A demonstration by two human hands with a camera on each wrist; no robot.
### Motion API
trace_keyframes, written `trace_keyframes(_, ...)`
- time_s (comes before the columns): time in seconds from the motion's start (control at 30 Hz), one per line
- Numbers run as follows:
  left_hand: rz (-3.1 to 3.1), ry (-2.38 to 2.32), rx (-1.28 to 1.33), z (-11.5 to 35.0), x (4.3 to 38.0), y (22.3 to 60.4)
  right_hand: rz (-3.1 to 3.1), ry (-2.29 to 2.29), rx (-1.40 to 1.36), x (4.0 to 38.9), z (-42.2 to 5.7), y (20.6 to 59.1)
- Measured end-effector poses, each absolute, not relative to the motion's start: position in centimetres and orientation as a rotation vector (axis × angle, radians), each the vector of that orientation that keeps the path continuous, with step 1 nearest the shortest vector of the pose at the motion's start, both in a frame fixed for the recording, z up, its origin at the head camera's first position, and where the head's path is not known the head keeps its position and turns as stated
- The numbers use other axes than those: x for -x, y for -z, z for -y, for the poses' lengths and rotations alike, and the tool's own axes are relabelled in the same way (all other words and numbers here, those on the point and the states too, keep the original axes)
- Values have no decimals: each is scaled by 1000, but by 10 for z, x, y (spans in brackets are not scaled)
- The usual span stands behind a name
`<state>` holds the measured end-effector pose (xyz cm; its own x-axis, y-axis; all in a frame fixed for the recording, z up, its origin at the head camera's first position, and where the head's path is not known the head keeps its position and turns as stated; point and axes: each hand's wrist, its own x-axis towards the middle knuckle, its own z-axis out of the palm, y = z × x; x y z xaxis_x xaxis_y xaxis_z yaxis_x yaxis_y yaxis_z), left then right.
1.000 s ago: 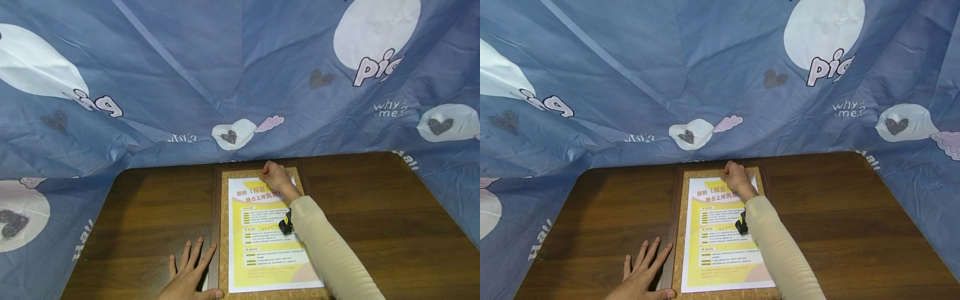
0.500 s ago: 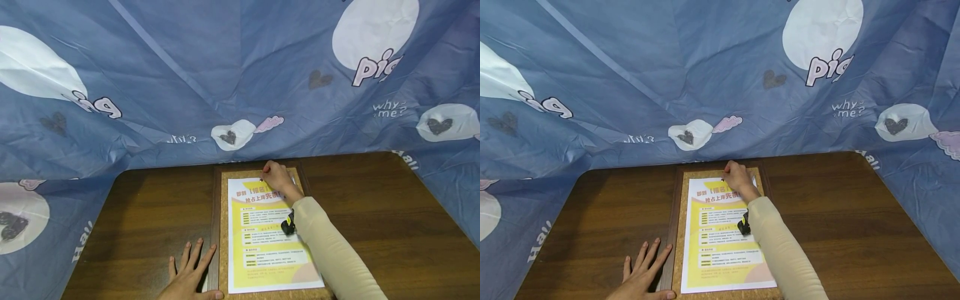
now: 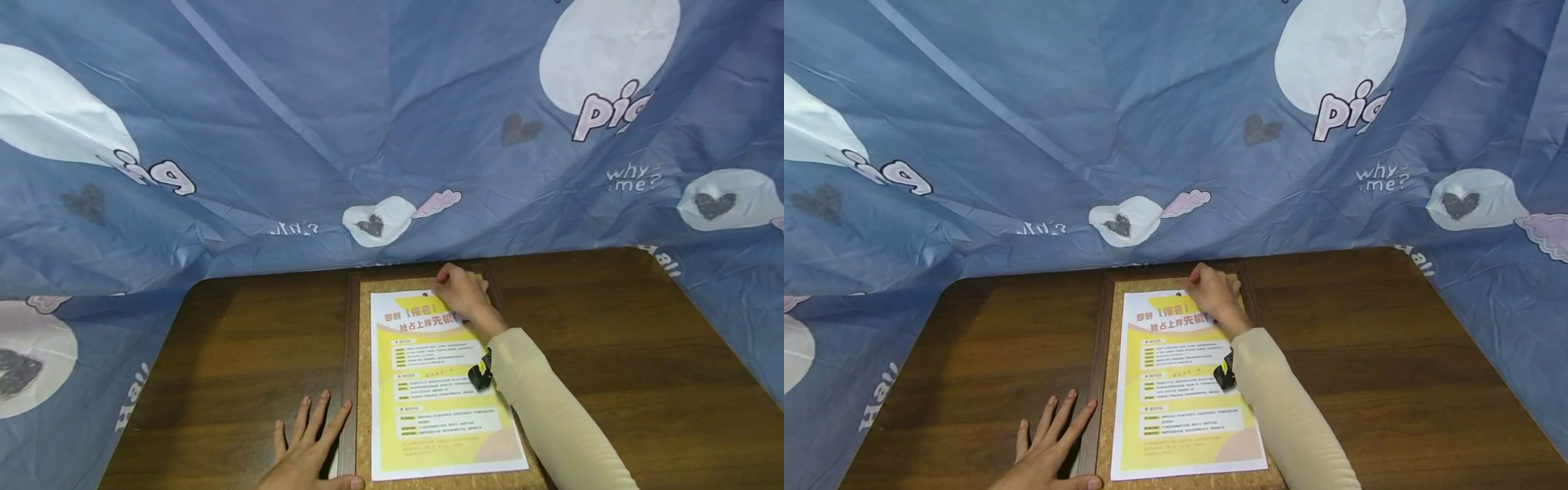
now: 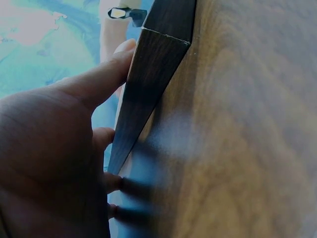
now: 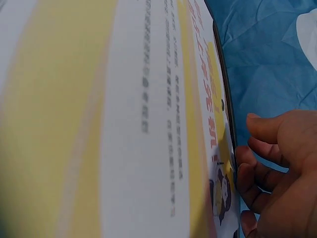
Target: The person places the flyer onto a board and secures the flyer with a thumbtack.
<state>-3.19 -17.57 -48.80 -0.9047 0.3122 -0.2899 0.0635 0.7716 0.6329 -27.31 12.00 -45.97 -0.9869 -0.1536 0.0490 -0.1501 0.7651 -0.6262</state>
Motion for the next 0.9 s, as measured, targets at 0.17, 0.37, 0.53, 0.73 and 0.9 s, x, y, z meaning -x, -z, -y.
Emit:
trace_keyframes(0.17, -2580, -910, -289, 176, 32, 489, -2952, 1083, 272, 270, -127, 461)
trace_keyframes(0.37, -2583, -897, -295, 176, 32, 490, -2959, 1072, 270, 266, -139, 464)
trace_keyframes(0.53, -2595, -882, -300, 177, 32, 490, -2960, 1053, 274, 262, -146, 462)
trace_keyframes(0.73, -2603, -868, -310, 176, 31, 489, -2976, 1034, 310, 256, -154, 464)
trace_keyframes(0.9, -2611, -865, -319, 176, 32, 489, -3001, 1032, 328, 251, -160, 464)
